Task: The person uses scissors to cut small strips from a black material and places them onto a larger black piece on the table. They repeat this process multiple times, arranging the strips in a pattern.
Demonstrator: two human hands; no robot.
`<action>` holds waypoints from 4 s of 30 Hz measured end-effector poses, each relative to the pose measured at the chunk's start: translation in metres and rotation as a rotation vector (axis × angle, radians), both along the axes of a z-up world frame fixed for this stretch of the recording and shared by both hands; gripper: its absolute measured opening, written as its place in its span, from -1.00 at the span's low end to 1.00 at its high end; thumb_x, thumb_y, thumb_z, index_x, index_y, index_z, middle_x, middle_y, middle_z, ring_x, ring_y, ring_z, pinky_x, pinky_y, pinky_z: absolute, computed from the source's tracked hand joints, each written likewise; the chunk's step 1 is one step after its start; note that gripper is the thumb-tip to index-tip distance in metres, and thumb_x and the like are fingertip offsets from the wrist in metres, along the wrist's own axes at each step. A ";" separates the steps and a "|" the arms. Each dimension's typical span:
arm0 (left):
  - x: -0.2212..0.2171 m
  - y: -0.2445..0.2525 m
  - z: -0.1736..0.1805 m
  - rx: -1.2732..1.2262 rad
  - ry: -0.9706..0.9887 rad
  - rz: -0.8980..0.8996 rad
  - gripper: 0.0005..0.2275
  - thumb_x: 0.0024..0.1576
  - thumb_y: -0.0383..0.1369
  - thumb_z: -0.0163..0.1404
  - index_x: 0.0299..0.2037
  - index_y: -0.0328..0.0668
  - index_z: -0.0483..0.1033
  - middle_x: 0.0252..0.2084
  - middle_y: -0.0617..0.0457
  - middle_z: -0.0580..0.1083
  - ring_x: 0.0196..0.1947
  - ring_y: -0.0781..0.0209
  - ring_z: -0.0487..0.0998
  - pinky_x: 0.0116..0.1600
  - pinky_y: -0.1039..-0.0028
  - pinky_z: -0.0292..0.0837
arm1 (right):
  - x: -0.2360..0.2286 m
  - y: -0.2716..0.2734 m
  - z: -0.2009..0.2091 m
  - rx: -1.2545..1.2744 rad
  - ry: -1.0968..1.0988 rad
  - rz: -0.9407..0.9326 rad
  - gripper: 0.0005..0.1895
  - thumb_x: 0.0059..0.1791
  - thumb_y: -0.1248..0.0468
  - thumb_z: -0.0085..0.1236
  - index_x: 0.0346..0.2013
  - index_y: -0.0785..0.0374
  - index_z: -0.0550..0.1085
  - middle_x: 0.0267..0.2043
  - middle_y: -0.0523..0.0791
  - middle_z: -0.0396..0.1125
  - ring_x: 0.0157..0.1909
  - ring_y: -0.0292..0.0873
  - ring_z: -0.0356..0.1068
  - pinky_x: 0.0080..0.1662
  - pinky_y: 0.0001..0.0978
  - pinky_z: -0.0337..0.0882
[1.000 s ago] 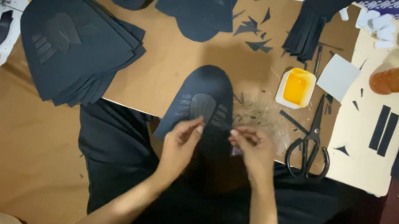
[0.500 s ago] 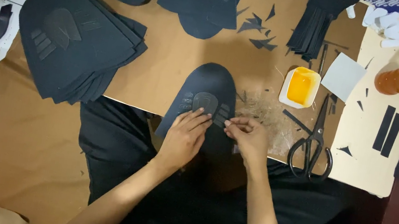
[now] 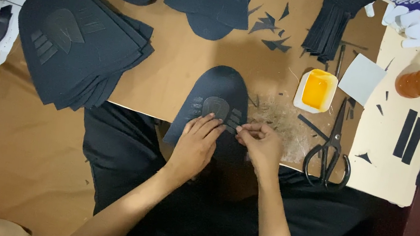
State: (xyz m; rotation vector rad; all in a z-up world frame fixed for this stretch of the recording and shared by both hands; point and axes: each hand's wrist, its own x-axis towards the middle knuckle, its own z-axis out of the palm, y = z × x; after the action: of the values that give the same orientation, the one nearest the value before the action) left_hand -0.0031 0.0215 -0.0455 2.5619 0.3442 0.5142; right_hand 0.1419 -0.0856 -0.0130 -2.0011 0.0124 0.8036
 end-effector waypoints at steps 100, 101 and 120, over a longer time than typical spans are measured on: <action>0.002 0.031 0.041 -0.062 -0.173 0.314 -0.43 0.27 -0.46 -0.05 0.52 -0.29 0.11 0.55 -0.33 0.04 0.54 -0.32 -0.03 0.50 -0.15 -0.23 | -0.041 -0.035 0.014 -0.080 -0.902 0.276 -0.76 0.13 0.33 0.01 0.08 0.28 0.49 -0.02 0.02 0.41 0.12 0.08 0.41 0.18 0.03 0.34; -0.002 0.035 0.035 -0.099 -0.098 0.431 -0.43 0.24 -0.41 0.01 0.49 -0.29 0.16 0.46 -0.35 0.14 0.40 -0.36 0.16 0.37 -0.16 0.02 | -0.041 -0.030 0.013 -0.113 -0.998 0.429 -0.64 0.16 0.26 -0.07 0.27 0.18 0.35 0.19 -0.01 0.31 0.29 0.05 0.26 0.28 0.13 0.13; 0.038 0.075 -0.005 -0.827 0.188 0.409 -0.72 -0.06 -0.27 0.37 -0.21 -0.13 0.61 -0.36 -0.06 0.56 -0.28 -0.03 0.64 -0.26 0.23 0.46 | 0.031 -0.091 -0.030 -0.094 -1.049 0.049 -0.58 0.10 0.05 -0.08 0.18 0.15 0.45 0.04 -0.02 0.36 0.06 0.07 0.36 0.12 -0.04 0.32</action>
State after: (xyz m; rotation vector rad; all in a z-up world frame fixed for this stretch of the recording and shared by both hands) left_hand 0.0346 0.0967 -0.0506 1.7314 0.9380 0.1950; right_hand 0.1729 -0.1769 -0.0431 -2.2934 -0.6085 -0.2942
